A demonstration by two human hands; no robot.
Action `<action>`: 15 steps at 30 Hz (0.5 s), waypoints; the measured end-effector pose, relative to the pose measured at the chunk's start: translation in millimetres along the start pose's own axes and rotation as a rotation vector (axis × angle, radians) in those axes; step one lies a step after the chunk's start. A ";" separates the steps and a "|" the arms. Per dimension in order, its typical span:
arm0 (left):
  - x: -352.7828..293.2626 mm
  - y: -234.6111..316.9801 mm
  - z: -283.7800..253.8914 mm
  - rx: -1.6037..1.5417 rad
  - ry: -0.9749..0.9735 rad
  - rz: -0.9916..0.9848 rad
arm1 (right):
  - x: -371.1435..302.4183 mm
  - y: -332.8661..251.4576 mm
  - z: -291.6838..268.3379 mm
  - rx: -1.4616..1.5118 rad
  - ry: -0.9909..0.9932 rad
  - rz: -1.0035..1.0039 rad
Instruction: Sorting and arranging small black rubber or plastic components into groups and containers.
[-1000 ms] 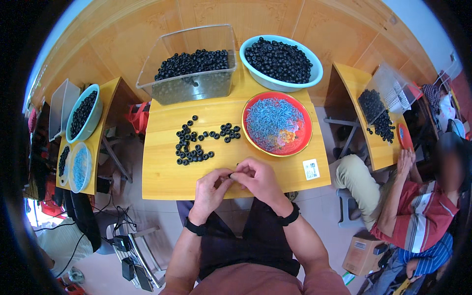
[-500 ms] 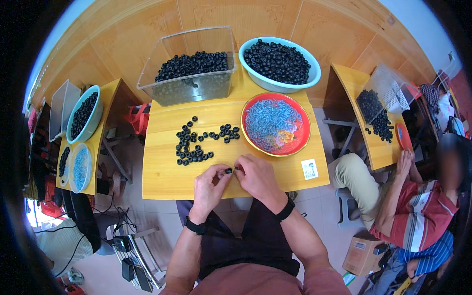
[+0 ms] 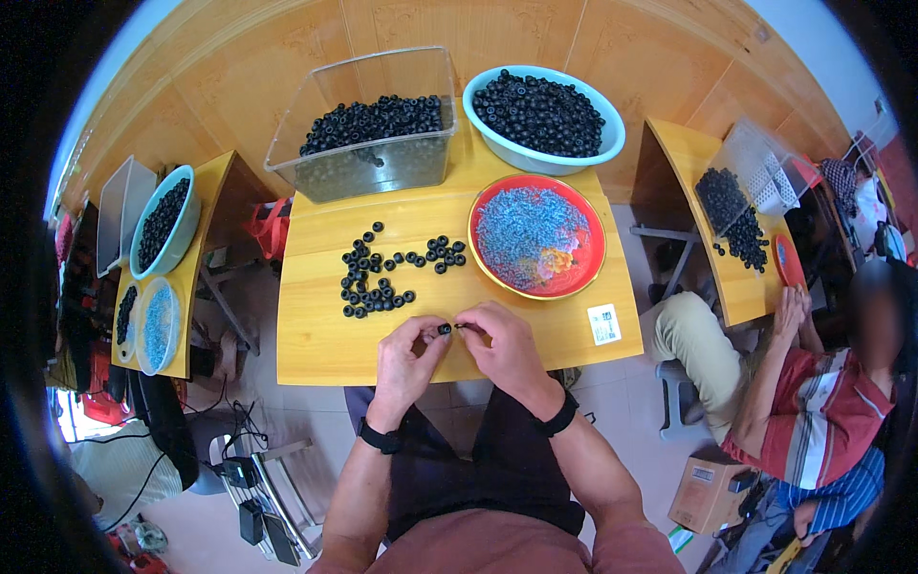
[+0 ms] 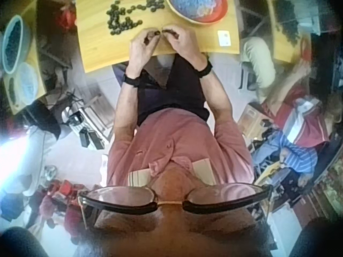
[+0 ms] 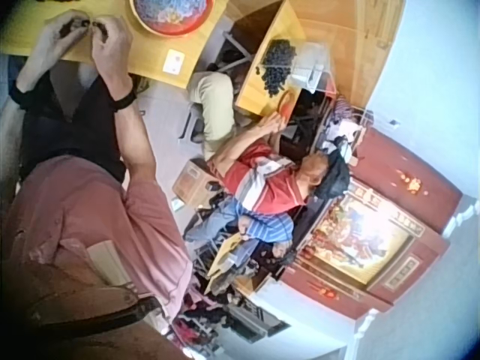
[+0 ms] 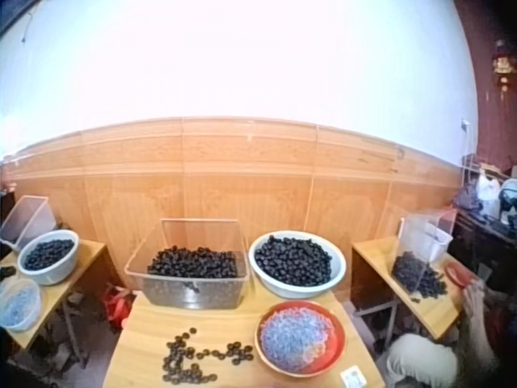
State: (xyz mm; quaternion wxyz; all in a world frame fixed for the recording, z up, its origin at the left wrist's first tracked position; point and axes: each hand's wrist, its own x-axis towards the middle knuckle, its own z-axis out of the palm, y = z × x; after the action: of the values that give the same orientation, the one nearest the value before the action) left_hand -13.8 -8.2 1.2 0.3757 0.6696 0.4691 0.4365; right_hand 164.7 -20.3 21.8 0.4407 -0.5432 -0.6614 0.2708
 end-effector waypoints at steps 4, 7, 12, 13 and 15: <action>0.2 1.0 -0.3 -0.002 -0.005 -0.006 | -0.4 -2.1 -3.0 -0.077 0.004 -0.093; 0.0 3.0 -0.6 0.006 -0.025 -0.034 | -3.4 -5.6 -2.2 0.000 0.044 0.022; -0.8 1.5 -1.3 -0.008 -0.027 -0.027 | -2.6 -10.1 -2.7 -0.045 0.033 -0.048; -0.8 1.5 -1.1 -0.008 -0.027 -0.027 | -2.8 -10.7 -1.7 -0.015 0.049 -0.026; -0.9 1.6 -0.4 -0.007 -0.017 -0.012 | -2.6 -12.5 -1.9 0.010 0.056 -0.016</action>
State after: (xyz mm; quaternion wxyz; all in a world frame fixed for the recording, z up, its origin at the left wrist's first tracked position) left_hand -13.9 -9.5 2.6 0.3846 0.6691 0.4684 0.4301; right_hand 160.5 -26.3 32.4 0.4638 -0.5429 -0.6519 0.2552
